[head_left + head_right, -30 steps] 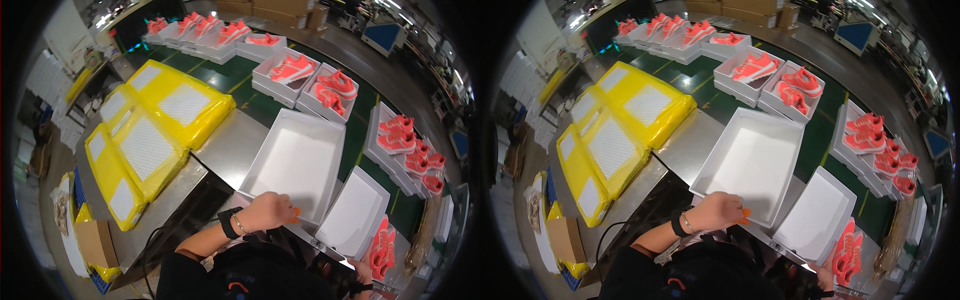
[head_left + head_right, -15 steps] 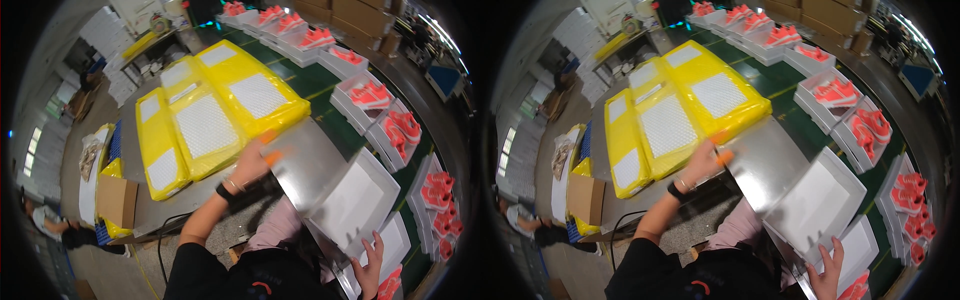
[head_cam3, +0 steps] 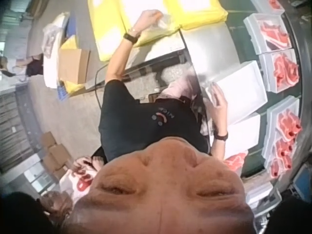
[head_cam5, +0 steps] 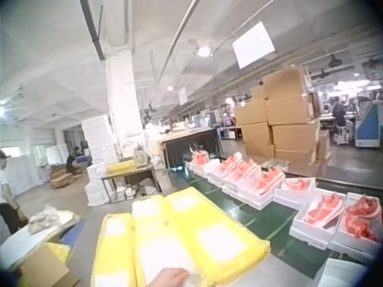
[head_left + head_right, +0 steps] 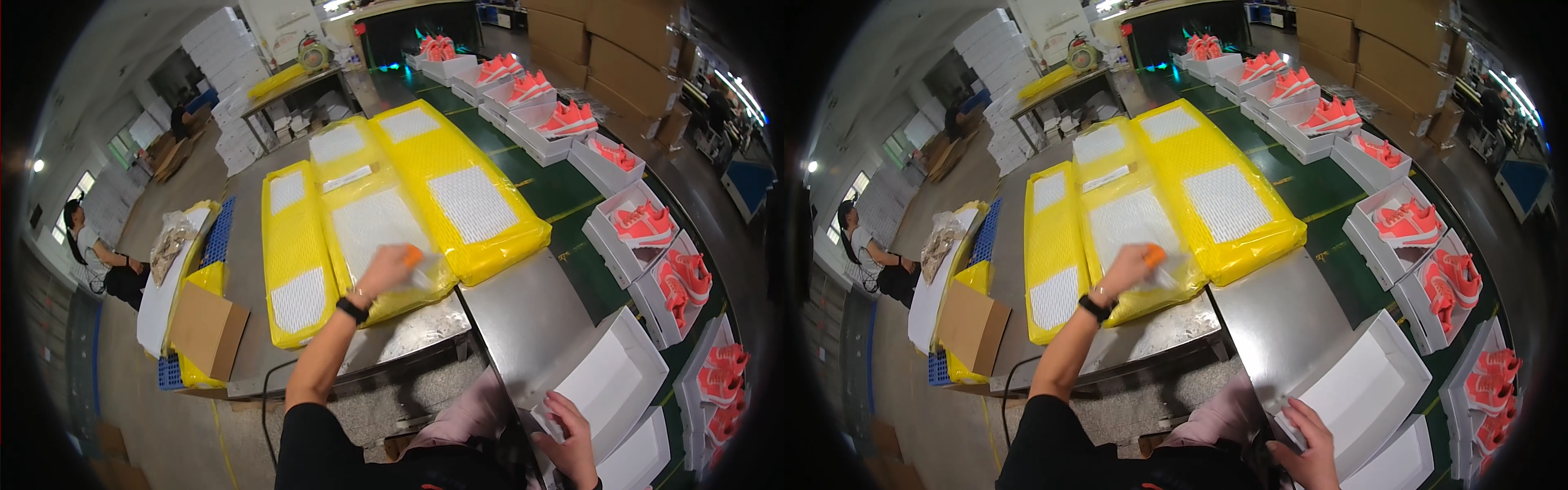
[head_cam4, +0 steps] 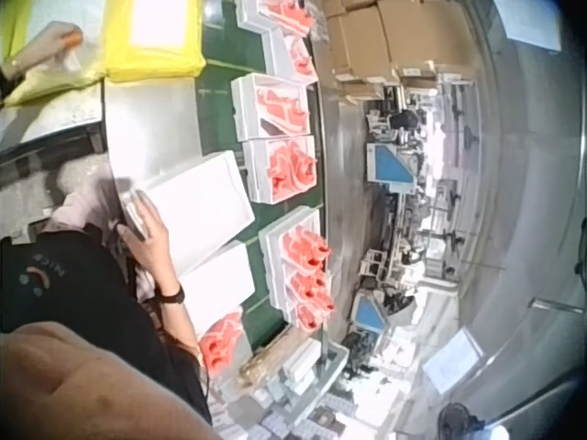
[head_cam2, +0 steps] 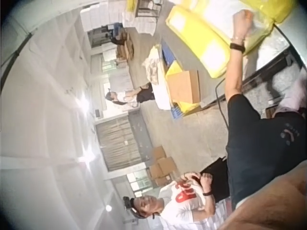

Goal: Packing pairs of pink shoes into branded boxes on a production line.

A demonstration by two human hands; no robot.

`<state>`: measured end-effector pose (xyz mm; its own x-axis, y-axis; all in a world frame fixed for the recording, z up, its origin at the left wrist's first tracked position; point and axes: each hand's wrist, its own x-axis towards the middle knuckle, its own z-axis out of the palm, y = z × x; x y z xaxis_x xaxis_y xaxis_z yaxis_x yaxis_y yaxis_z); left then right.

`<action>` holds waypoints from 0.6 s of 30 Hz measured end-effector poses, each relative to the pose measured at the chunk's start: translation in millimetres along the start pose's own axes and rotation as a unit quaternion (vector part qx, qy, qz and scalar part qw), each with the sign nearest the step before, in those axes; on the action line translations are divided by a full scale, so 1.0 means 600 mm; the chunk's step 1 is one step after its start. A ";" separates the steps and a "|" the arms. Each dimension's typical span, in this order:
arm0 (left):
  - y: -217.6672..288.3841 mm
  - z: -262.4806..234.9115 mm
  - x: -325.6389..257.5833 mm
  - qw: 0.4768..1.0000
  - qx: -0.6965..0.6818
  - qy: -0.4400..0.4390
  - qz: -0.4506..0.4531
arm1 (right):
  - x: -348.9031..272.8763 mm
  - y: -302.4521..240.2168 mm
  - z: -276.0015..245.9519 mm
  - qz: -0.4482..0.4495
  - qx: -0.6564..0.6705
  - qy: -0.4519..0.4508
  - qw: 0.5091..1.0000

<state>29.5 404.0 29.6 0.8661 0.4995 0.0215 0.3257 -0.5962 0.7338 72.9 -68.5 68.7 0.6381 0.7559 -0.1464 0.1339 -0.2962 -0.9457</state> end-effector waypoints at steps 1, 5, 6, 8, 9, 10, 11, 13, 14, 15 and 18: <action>0.082 0.006 -0.039 0.995 -0.022 -0.095 0.020 | 0.005 -0.003 0.025 0.059 0.159 0.017 0.985; 0.253 0.095 -0.193 0.906 -0.182 -0.324 0.202 | 0.050 -0.038 0.093 0.066 0.376 -0.033 0.924; 0.287 0.096 -0.207 0.875 -0.194 -0.393 0.205 | 0.050 -0.032 0.091 0.064 0.374 -0.026 0.925; 0.258 0.093 -0.195 0.906 -0.199 -0.289 0.236 | 0.043 -0.016 0.079 0.105 0.369 0.074 0.920; 0.241 0.086 -0.187 0.926 -0.207 -0.183 0.259 | 0.026 -0.009 0.059 0.085 0.356 0.140 0.920; 0.245 0.049 -0.153 0.974 -0.084 -0.171 0.126 | -0.001 0.001 0.032 0.075 0.341 0.187 0.918; 0.169 0.037 -0.104 0.985 -0.070 -0.066 0.145 | -0.033 0.005 0.009 0.062 0.329 0.220 0.916; 0.033 0.004 -0.014 0.993 0.020 0.096 0.070 | -0.102 0.025 -0.034 0.085 0.335 0.299 0.890; -0.067 -0.024 -0.001 0.973 0.131 0.171 0.082 | -0.117 0.027 -0.048 0.082 0.342 0.300 0.887; -0.152 -0.067 -0.005 0.968 0.208 0.136 0.021 | -0.129 0.026 -0.060 0.067 0.381 0.290 0.875; -0.243 0.003 -0.034 0.910 0.384 0.063 -0.145 | -0.185 0.076 -0.077 0.081 0.418 0.360 0.830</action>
<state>-34.7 479.8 -79.3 0.6667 0.7452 0.0152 0.7446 -0.6668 0.0307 43.1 -192.8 55.1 0.9246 0.1112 -0.3645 -0.3786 0.3761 -0.8457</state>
